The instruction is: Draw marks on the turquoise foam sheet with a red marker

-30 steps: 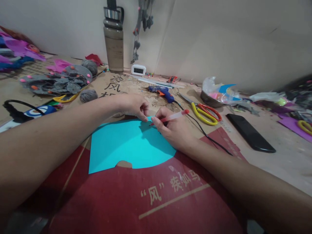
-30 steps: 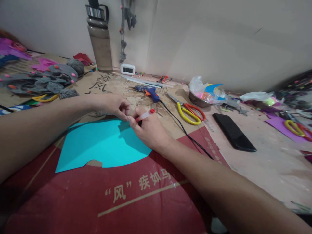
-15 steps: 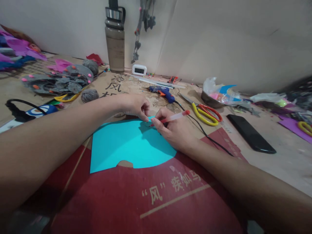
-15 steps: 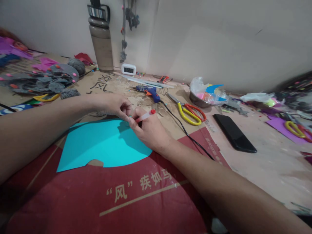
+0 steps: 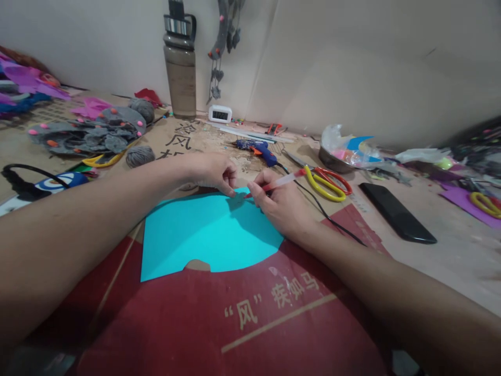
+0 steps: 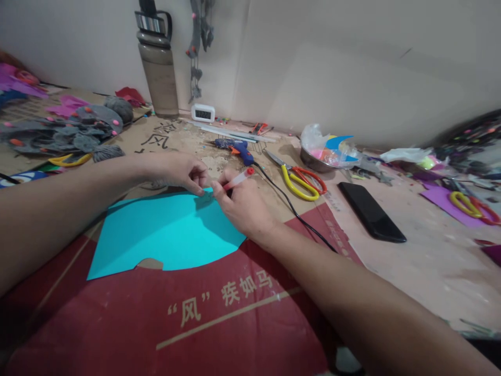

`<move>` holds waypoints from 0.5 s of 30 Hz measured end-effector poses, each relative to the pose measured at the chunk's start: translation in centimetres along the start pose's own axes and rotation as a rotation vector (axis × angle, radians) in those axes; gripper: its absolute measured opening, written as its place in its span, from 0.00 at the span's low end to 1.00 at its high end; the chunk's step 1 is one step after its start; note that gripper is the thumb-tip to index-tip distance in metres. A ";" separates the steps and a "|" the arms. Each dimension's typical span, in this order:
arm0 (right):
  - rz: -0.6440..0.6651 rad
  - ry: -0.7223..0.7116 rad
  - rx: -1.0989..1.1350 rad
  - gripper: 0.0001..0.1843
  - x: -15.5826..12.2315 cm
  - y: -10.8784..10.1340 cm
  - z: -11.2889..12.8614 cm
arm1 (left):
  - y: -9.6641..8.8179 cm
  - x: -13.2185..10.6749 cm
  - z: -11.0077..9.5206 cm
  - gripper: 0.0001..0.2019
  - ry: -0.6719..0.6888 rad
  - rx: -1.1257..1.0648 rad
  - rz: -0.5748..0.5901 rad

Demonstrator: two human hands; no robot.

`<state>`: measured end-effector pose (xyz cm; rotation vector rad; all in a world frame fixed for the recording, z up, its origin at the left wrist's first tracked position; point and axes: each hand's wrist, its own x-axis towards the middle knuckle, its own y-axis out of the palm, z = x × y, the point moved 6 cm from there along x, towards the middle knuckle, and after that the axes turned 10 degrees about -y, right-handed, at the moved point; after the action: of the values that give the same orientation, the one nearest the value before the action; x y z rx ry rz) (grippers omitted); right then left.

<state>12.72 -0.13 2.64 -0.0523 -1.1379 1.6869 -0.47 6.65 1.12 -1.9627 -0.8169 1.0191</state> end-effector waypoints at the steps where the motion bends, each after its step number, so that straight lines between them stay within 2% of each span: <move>1: 0.002 -0.003 -0.007 0.18 0.0 0.0 0.0 | 0.0 -0.1 0.0 0.14 -0.012 -0.006 0.003; 15: 0.035 -0.026 -0.007 0.15 0.3 0.4 0.1 | 0.0 -0.4 -0.2 0.12 -0.031 -0.009 -0.002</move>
<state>12.22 0.05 2.58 -0.0552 -1.1679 1.7190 -0.49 6.23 1.41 -1.9575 -0.8414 1.0493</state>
